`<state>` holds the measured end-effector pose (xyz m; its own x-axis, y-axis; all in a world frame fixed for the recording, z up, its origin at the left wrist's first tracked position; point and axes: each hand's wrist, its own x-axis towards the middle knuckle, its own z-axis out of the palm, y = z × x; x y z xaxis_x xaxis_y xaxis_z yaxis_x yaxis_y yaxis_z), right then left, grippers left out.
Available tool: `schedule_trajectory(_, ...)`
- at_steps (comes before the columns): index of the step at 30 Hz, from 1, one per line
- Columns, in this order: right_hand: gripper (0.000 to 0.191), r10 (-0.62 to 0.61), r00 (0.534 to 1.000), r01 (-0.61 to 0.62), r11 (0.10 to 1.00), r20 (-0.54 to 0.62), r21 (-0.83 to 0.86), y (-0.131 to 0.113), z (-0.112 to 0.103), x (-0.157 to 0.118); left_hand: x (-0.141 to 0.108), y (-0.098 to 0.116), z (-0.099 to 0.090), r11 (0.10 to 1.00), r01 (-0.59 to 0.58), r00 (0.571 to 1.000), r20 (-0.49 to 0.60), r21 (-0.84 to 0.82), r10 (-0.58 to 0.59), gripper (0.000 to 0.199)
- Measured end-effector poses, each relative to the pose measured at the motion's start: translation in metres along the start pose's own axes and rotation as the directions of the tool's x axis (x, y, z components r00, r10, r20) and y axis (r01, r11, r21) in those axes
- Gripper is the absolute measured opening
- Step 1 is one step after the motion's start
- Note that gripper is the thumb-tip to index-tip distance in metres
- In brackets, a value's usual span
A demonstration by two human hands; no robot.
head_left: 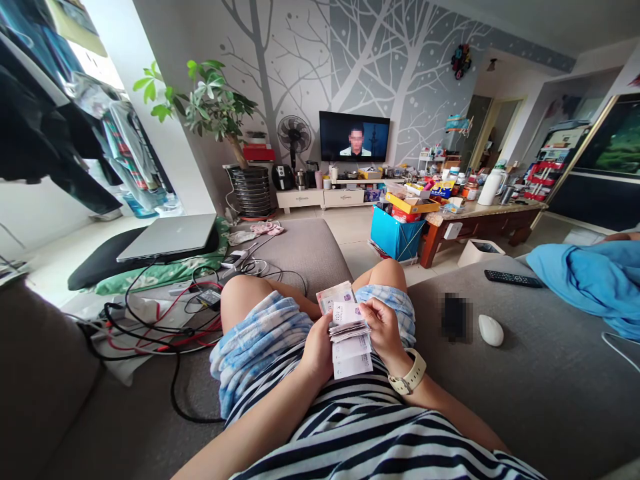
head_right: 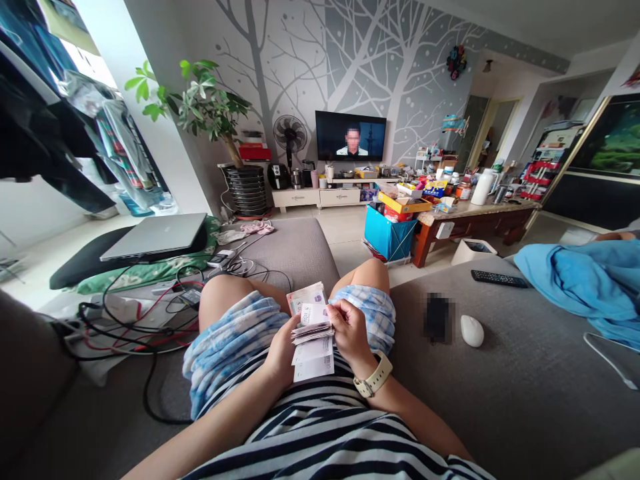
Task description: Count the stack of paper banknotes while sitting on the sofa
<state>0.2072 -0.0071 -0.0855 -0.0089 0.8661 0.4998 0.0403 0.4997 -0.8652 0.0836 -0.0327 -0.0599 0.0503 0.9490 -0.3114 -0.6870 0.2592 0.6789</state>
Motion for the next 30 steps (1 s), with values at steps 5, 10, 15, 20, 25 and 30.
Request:
schedule_trajectory(5,0.032,-0.009,0.999,0.009,1.000,0.032,0.007,-0.0034,-0.0006,-0.0012,0.0052,-0.0029,-0.0035,1.000,0.008,1.000,0.026,-0.002,-0.008,0.034)
schedule_trajectory(10,0.031,-0.006,0.999,0.006,1.000,0.041,0.020,-0.0015,-0.0007,-0.0018,0.0081,-0.0044,-0.0076,1.000,-0.015,0.998,0.064,0.002,0.015,0.036)
schedule_trajectory(15,0.032,-0.016,0.999,0.015,1.000,0.037,0.013,-0.0010,-0.0001,-0.0014,0.0104,-0.0061,-0.0096,0.999,-0.040,0.995,0.097,0.015,0.039,0.035)
schedule_trajectory(20,0.036,-0.034,0.999,0.034,0.999,0.018,0.010,-0.0050,-0.0003,-0.0014,0.0072,-0.0040,-0.0068,0.998,-0.059,0.991,0.120,0.014,0.057,0.032)
schedule_trajectory(25,0.041,-0.057,0.998,0.056,0.998,0.037,0.033,-0.0089,-0.0008,-0.0013,0.0029,-0.0002,-0.0045,0.999,-0.035,0.996,0.078,0.026,0.033,0.029)
schedule_trajectory(30,0.034,-0.008,1.000,0.010,0.998,-0.024,0.058,-0.0033,-0.0002,0.0014,0.0072,-0.0024,-0.0076,1.000,-0.031,0.995,0.095,0.001,0.030,0.031)
